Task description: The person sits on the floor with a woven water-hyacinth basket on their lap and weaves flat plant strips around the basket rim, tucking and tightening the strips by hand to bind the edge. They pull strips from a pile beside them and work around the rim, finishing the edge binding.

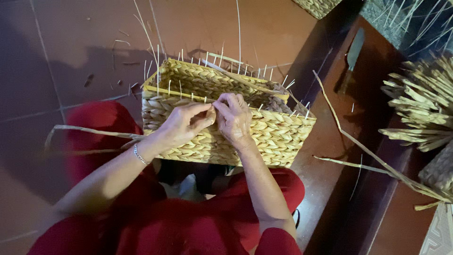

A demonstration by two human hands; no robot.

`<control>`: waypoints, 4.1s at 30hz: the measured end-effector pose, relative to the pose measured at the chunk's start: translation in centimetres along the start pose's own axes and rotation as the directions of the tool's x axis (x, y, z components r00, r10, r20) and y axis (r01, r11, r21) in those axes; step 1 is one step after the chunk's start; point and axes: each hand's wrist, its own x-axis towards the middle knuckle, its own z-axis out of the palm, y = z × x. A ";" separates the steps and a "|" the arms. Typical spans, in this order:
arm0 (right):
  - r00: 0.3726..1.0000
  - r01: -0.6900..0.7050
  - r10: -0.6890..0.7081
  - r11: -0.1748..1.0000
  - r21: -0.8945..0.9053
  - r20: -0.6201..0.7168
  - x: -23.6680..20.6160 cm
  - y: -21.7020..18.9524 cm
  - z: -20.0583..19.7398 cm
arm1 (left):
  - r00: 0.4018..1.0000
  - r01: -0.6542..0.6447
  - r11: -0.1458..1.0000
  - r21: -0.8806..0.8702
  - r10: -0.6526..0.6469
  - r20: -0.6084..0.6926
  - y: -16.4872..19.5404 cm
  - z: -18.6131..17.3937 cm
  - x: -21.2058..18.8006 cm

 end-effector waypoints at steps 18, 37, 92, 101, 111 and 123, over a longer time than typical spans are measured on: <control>0.998 -0.054 0.054 0.999 0.000 0.011 -0.5 0.2 0.6 | 0.951 -0.114 0.993 -0.005 0.108 -0.291 0.1 3.2 0.6; 0.972 -0.219 0.188 0.941 0.260 0.139 0.7 1.3 -1.9 | 0.971 -0.177 0.923 0.342 0.220 -0.091 -2.6 -5.3 -0.2; 0.831 -0.472 0.523 0.843 0.257 -0.189 -7.2 5.1 -5.8 | 0.869 -0.069 0.768 0.637 -0.267 0.416 -1.2 4.0 9.0; 0.835 -0.460 0.514 0.849 0.262 -0.199 -6.6 4.4 -5.8 | 0.901 -0.026 0.882 0.471 -0.184 0.394 -1.3 3.6 8.8; 0.840 -0.503 0.529 0.843 0.188 -0.124 -5.6 3.9 -6.3 | 0.890 -0.030 0.753 0.657 -0.280 0.361 -0.2 5.7 9.0; 0.847 -0.493 0.516 0.852 0.174 -0.130 -5.6 3.6 -6.4 | 0.807 -0.027 0.927 0.374 -0.201 0.555 -1.1 3.3 11.2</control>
